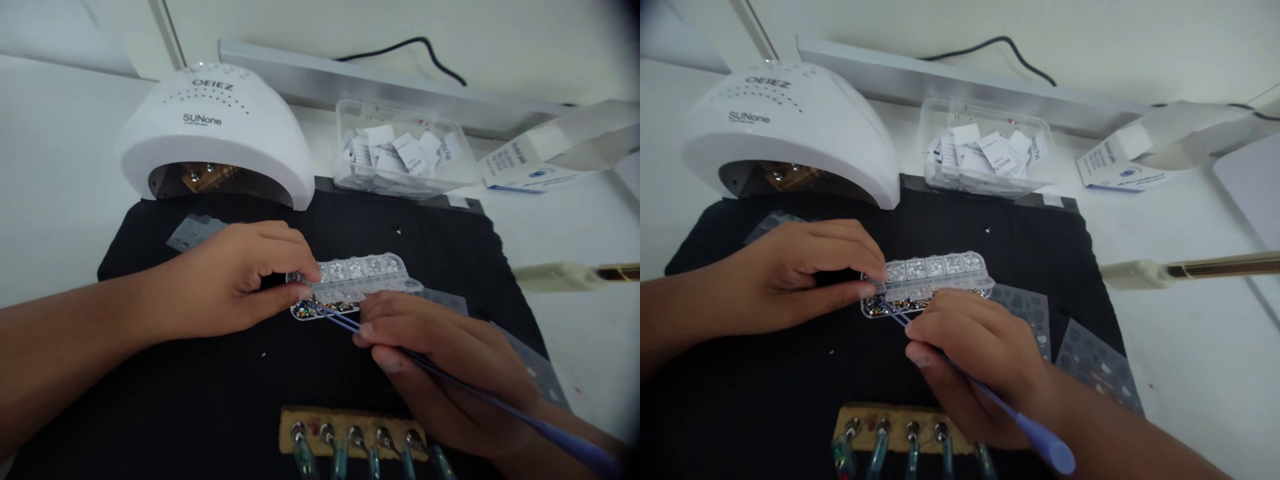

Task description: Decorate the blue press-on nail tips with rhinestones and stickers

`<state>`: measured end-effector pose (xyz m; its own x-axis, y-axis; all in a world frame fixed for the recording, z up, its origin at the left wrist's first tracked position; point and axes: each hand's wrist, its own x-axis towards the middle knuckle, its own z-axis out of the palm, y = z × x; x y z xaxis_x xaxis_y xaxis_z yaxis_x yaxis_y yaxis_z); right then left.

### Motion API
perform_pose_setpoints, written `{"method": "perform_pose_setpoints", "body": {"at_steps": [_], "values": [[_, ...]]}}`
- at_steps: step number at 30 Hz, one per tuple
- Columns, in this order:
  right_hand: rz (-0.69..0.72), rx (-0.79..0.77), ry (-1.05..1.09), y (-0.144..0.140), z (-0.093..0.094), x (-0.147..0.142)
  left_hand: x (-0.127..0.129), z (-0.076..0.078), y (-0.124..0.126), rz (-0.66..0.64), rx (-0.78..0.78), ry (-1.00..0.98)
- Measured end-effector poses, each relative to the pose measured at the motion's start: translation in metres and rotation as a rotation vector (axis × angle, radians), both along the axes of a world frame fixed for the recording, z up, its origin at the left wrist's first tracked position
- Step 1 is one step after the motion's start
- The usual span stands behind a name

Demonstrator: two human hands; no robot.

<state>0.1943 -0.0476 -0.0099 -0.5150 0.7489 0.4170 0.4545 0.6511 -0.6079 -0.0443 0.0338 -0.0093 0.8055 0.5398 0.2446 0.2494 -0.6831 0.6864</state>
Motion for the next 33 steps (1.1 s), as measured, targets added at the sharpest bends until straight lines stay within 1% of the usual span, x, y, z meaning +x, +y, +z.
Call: {"method": "perform_pose_setpoints", "body": {"at_steps": [9,13,18,23,27,33], "values": [[0.008,-0.020,0.037,-0.001,0.005,0.002,-0.001,0.000,0.000,-0.003,-0.008,-0.001],[0.022,-0.019,0.067,-0.002,0.007,0.004,-0.001,0.000,0.001,-0.021,0.017,-0.013],[0.044,0.043,0.154,-0.003,0.008,0.006,0.000,0.001,0.002,-0.034,0.021,-0.021],[0.041,0.096,0.313,-0.004,0.012,0.003,-0.002,0.001,0.003,-0.058,0.023,-0.021],[0.040,0.181,0.432,-0.005,0.022,0.001,-0.004,0.003,0.003,-0.080,0.035,0.036],[0.125,0.242,0.585,-0.015,0.043,0.007,-0.004,0.006,-0.001,-0.099,0.115,0.120]]}}
